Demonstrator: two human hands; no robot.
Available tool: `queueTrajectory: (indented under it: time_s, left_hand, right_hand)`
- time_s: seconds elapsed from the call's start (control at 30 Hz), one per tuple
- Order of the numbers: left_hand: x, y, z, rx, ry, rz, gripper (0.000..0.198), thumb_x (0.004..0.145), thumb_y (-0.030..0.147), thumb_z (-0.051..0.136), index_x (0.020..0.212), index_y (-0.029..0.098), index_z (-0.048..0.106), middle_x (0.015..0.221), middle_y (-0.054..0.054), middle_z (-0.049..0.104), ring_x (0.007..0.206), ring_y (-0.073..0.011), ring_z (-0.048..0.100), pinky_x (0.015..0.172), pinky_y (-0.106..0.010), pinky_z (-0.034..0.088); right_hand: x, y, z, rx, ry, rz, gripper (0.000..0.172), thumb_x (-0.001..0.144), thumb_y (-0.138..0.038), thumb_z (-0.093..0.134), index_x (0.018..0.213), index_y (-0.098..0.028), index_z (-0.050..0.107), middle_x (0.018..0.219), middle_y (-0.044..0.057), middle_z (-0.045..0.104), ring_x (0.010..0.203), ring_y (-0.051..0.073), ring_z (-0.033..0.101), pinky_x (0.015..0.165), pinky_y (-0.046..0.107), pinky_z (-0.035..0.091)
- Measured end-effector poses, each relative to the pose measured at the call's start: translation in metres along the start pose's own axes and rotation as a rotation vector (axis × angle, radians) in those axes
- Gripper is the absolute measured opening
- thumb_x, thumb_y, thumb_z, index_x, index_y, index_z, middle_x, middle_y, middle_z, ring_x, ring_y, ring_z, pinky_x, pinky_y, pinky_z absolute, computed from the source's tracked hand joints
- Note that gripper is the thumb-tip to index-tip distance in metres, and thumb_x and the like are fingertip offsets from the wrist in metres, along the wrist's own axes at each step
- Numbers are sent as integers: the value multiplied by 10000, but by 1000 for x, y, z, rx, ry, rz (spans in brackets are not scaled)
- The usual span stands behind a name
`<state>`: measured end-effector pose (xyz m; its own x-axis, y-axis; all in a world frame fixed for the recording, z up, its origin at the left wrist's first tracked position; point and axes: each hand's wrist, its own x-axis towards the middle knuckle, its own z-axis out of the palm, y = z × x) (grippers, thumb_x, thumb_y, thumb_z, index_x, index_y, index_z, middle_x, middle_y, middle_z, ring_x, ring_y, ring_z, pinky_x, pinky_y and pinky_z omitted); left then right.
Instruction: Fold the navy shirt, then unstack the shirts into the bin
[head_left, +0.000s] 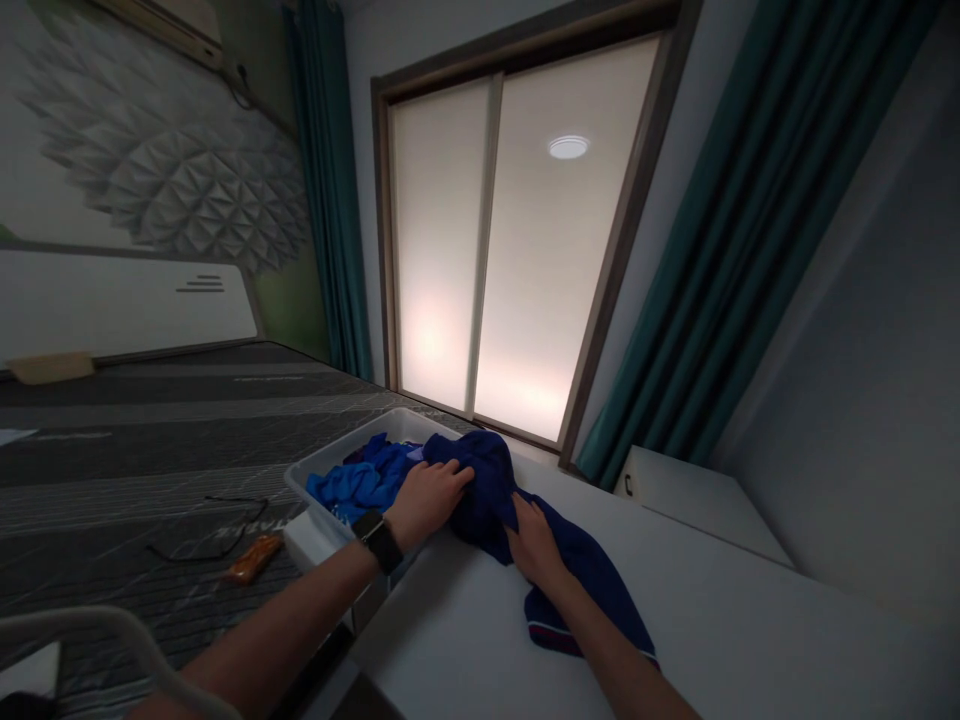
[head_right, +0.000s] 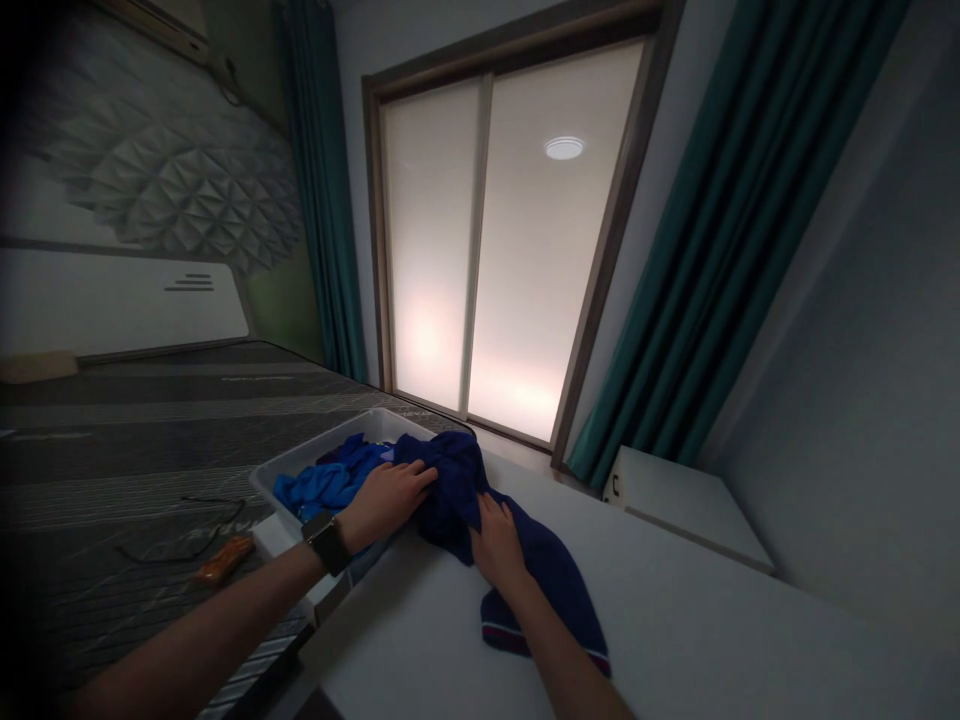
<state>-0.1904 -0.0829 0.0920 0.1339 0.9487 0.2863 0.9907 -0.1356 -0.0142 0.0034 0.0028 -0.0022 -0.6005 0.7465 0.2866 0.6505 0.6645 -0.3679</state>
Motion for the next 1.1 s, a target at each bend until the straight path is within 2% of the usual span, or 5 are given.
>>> queueTrajectory:
  time_s: [0.2,0.47,0.83,1.0,1.1]
  left_hand:
    - [33,51,17,-191,46,-69,260,939,222,366,1154,264,506,1064,-71,570,761,-195,634,650,-304,447]
    - [43,98,81,-698,118,-53,194,904,165,356,1011,198,515,1021,-89,564,954,-200,580,891,-332,451]
    - [58,151,88,-1321,-108,92,282,930,264,363,1061,210,606,1033,-20,649,1031,-179,566,978,-322,422]
    - [41,171,88,-1250,-34,259,366,970,310,347,1219,214,598,1162,-67,594,1114,-195,535,1066,-356,361]
    - [36,168,87,-1197,92,200,418,975,298,329,1348,219,500,1247,-88,524,1191,-206,489,1099,-387,329]
  right_hand:
    - [-8,3,-8,93,58,26,455,890,-141,401,1326,-164,529,1343,100,563,1273,207,477,1130,404,275]
    - [-51,32,-28,-19,26,46,547,836,-122,457,1383,-130,463,1383,125,517,1329,226,405,1162,431,213]
    - [-130,96,-62,-145,123,49,529,845,-165,463,1373,-141,466,1373,133,526,1292,256,458,1124,487,310]
    - [-149,100,-78,-79,100,133,583,792,-131,474,1374,-165,470,1404,109,500,1333,249,407,1145,492,259]
    - [-151,101,-91,55,118,173,539,837,-159,431,1374,-178,470,1391,101,516,1318,231,429,1131,466,285]
